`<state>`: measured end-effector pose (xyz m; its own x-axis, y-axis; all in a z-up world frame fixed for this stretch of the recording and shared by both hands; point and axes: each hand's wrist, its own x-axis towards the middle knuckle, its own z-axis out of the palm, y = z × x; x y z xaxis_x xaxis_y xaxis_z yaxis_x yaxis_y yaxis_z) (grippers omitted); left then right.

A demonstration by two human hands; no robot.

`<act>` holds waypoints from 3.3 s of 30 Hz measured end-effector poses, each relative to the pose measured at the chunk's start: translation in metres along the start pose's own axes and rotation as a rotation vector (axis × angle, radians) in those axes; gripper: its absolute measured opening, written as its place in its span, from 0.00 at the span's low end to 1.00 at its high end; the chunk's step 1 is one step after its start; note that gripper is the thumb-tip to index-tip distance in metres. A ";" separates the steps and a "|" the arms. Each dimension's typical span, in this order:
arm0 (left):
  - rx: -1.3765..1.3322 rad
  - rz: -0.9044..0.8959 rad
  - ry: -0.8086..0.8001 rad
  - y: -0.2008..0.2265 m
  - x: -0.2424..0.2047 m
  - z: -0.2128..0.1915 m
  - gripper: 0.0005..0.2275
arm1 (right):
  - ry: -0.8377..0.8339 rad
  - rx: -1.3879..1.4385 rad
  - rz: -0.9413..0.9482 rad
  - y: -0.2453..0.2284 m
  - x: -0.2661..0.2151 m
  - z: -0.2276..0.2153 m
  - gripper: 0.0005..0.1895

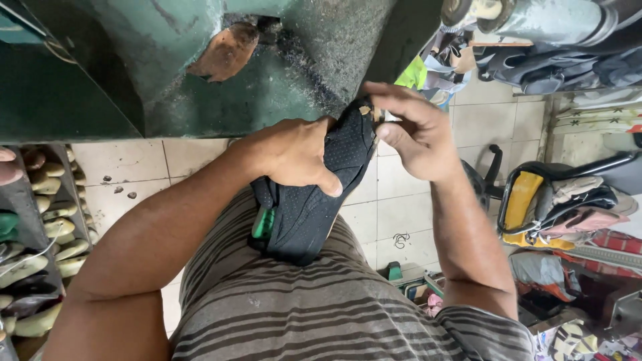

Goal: A person sands the sole of a black shoe using a stationary sanding machine to smooth the edges and surface.

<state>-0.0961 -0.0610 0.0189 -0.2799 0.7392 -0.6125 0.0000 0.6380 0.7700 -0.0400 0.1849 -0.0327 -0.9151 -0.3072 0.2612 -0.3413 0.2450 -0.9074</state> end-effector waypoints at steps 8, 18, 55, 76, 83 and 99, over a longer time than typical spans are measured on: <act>0.024 -0.036 -0.032 -0.020 0.006 -0.020 0.42 | 0.055 -0.374 -0.068 0.017 0.020 0.029 0.08; 0.059 -0.121 -0.056 -0.033 0.028 -0.027 0.19 | 0.285 -0.096 0.392 0.070 0.031 0.044 0.06; 0.224 0.154 0.482 -0.027 -0.034 -0.032 0.33 | 0.108 0.233 -0.114 -0.011 0.092 0.035 0.15; 0.026 0.082 0.367 -0.023 0.123 -0.072 0.39 | 0.266 0.638 -0.016 0.178 0.034 0.014 0.46; -0.149 0.067 0.317 -0.018 0.142 -0.075 0.43 | 0.266 0.612 0.074 0.187 0.040 -0.003 0.41; -0.207 0.057 0.293 -0.023 0.151 -0.073 0.47 | 0.258 0.581 0.140 0.195 0.035 -0.010 0.40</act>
<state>-0.2088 0.0200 -0.0781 -0.5479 0.6604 -0.5134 -0.1623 0.5182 0.8397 -0.1410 0.2311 -0.1969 -0.9893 -0.0596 0.1328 -0.1098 -0.2929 -0.9498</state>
